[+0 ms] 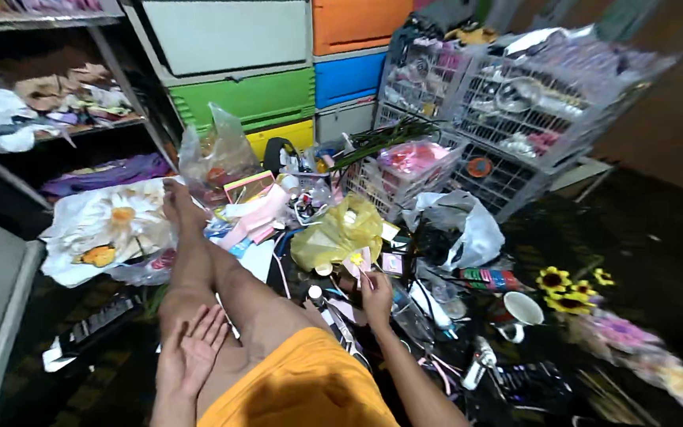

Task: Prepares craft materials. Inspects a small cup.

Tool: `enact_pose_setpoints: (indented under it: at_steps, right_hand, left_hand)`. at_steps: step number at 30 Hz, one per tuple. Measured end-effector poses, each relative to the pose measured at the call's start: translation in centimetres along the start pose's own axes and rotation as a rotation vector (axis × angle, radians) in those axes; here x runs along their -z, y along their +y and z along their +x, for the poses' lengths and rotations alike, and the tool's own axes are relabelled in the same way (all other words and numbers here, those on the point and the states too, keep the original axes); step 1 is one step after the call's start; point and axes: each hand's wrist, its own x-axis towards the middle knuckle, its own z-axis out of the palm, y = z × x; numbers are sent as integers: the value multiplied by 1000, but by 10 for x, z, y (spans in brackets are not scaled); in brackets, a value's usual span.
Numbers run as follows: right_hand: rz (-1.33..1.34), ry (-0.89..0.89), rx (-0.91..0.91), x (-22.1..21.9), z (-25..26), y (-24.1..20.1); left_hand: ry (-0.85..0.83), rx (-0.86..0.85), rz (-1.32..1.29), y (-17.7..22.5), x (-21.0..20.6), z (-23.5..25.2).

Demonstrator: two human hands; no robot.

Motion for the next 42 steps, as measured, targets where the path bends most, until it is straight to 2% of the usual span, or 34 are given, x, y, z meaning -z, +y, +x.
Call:
enact_pose_setpoints:
  at_steps: [2, 5, 8, 11, 14, 19, 22, 27, 29, 31, 35, 37, 42]
  right_hand:
    - [-5, 4, -5, 3, -4, 8]
    - [72, 7, 72, 10, -6, -10]
    - [222, -133, 299, 18, -10, -52]
    - [282, -377, 534, 27, -14, -87]
    - [290, -482, 646, 29, -18, -106]
    - [315, -588, 635, 27, -26, -111]
    - [351, -717, 572, 29, -35, -113]
    - [408, -877, 638, 31, -54, -122]
    - [468, -910, 671, 30, -68, -126]
    - [502, -1011, 621, 31, -81, -127]
    - [341, -1211, 692, 27, -88, -128]
    - [349, -1210, 695, 26, -85, -125]
    - [433, -1165, 567, 26, -82, -112]
  left_hand:
    - [-37, 11, 23, 2, 4, 2]
    - [-15, -77, 341, -4, -13, -4]
    - [-128, -167, 585, -4, -55, -21]
    - [-271, -197, 571, -3, -89, -30]
    - [-338, -172, 504, -9, -99, -36]
    - [-194, -116, 423, -20, -90, -46]
    - [-96, -110, 443, -25, -78, -52]
    - [-113, -154, 617, -37, -55, -84]
    - [-61, -188, 741, -43, -44, -100]
    - [-11, -221, 860, -46, -30, -114]
    - [9, -314, 929, -45, -6, -131]
    - [11, -400, 987, -47, -1, -136]
    - [-111, -594, 1066, -57, 6, -138]
